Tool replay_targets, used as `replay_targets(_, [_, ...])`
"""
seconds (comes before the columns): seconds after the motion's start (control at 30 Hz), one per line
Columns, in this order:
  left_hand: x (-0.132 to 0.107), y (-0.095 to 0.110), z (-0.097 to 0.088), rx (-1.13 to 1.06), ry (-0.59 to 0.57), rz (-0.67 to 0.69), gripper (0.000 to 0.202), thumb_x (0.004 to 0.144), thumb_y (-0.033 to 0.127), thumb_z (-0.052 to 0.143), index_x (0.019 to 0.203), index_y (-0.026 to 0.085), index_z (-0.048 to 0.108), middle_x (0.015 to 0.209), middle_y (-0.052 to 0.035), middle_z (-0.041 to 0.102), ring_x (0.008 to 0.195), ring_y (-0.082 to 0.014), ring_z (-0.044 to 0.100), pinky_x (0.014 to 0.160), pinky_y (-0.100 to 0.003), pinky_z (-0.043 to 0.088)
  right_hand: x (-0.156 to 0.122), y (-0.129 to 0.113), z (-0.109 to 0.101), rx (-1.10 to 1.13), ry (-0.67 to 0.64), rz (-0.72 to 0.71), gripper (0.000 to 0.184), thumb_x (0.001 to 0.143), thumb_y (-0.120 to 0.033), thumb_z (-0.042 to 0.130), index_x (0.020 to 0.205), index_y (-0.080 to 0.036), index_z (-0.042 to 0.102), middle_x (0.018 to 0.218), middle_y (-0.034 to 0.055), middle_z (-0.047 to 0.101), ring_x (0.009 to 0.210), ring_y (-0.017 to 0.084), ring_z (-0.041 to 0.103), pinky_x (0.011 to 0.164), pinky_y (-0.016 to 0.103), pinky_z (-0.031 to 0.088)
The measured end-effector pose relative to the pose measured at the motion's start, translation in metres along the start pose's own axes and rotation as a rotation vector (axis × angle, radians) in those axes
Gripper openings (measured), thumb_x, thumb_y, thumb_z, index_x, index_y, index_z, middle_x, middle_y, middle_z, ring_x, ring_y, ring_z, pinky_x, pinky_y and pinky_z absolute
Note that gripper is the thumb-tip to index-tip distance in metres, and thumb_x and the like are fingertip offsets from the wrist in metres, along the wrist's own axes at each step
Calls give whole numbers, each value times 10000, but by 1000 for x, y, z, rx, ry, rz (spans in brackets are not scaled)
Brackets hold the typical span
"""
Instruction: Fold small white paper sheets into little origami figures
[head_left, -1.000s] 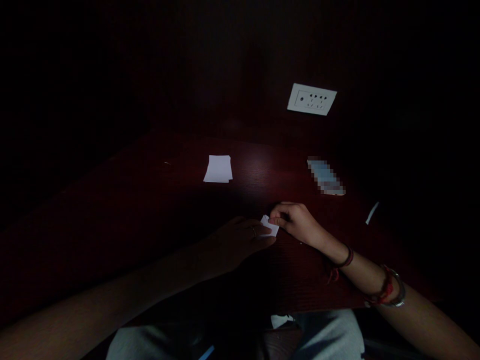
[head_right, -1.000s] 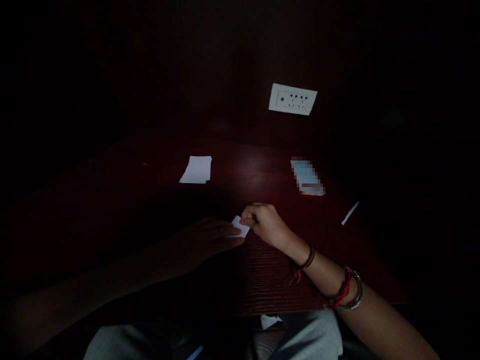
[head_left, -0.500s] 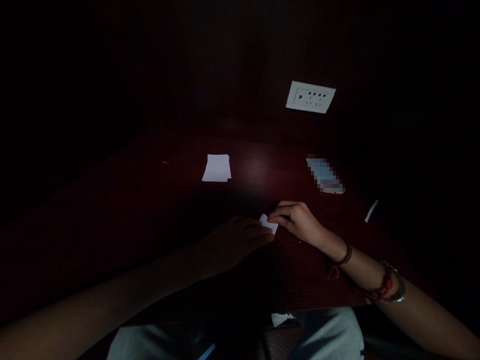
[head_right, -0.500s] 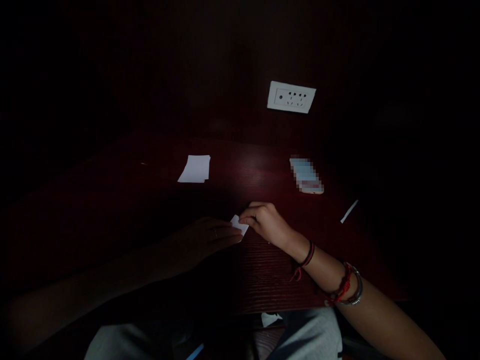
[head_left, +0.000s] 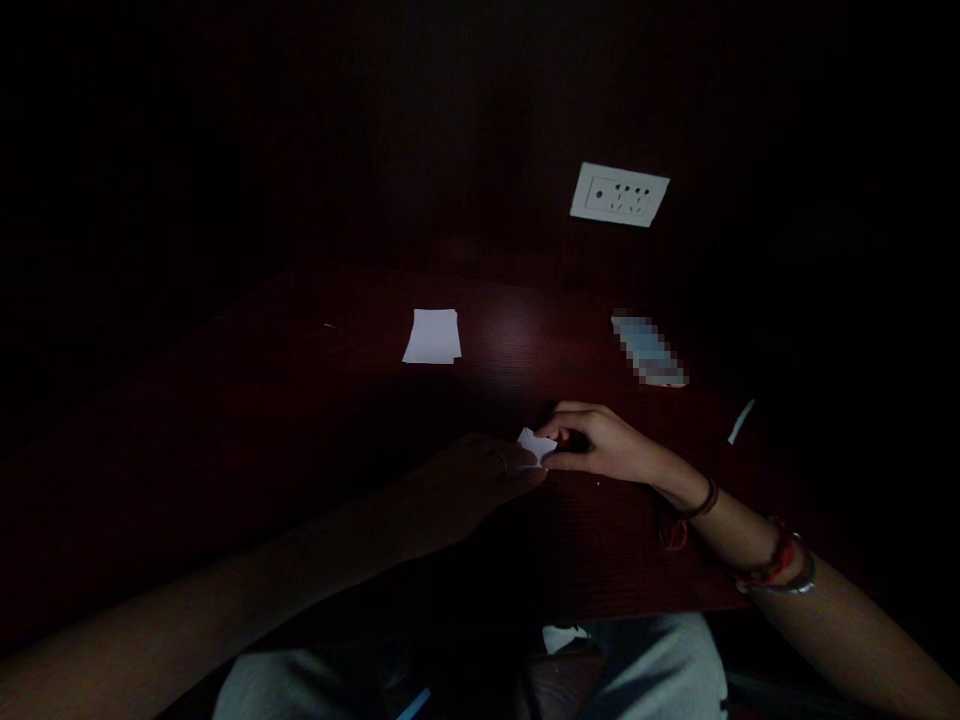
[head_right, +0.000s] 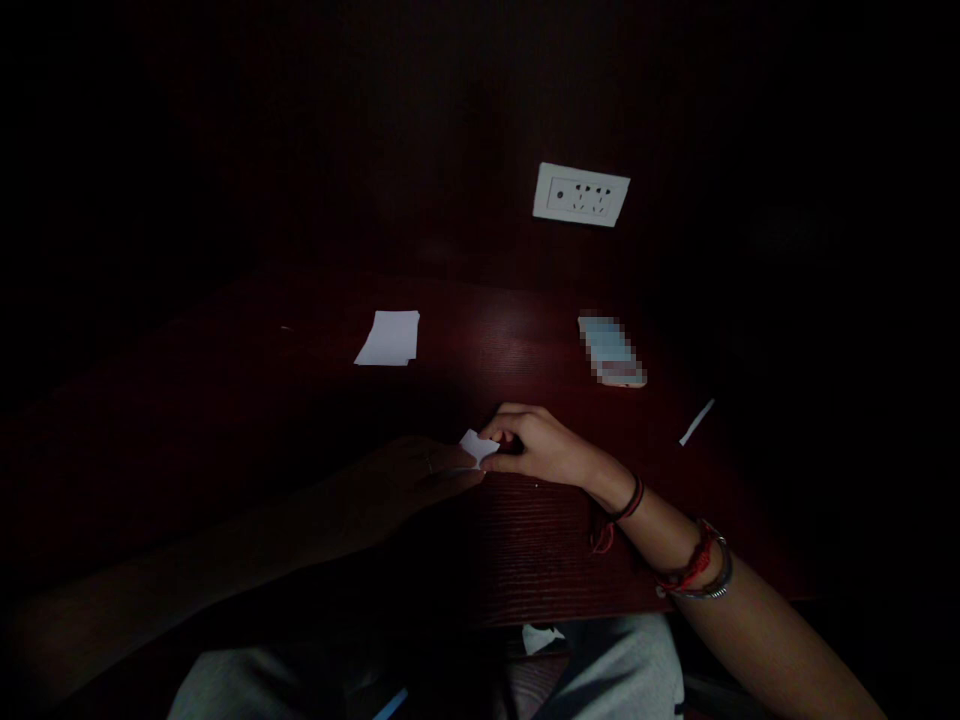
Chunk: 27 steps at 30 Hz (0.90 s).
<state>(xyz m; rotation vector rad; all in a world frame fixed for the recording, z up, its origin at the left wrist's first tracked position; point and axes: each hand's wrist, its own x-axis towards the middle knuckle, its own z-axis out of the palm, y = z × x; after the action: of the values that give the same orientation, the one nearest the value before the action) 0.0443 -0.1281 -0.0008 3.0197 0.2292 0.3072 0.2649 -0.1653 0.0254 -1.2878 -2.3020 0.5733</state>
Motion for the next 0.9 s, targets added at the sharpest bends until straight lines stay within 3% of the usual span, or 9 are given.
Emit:
replay_targets(0.3, [0, 1, 3, 45, 11, 7, 408, 861, 125, 386, 1250, 241, 343, 1245, -18, 445, 1104, -200, 391, 899, -345, 291, 4, 7, 1, 73, 4, 72, 137, 741, -180, 566, 863, -155, 624, 762, 21, 569, 689, 105, 508, 636, 224, 405])
replay_targets(0.57, [0, 2, 0, 42, -11, -15, 416, 864, 132, 380, 1258, 254, 320, 1252, -6, 435, 1109, -186, 386, 913, -343, 284, 3, 8, -2, 124, -21, 64, 254, 654, -247, 662, 890, -163, 619, 786, 16, 543, 716, 116, 501, 641, 231, 411])
replay_targets(0.9, [2, 2, -1, 56, 5, 6, 422, 845, 86, 376, 1241, 231, 353, 1237, -11, 454, 1103, -194, 392, 902, -340, 294, 7, 11, -3, 278, -59, 183, 235, 662, -135, 599, 892, -161, 640, 833, 33, 591, 746, 127, 515, 653, 255, 405])
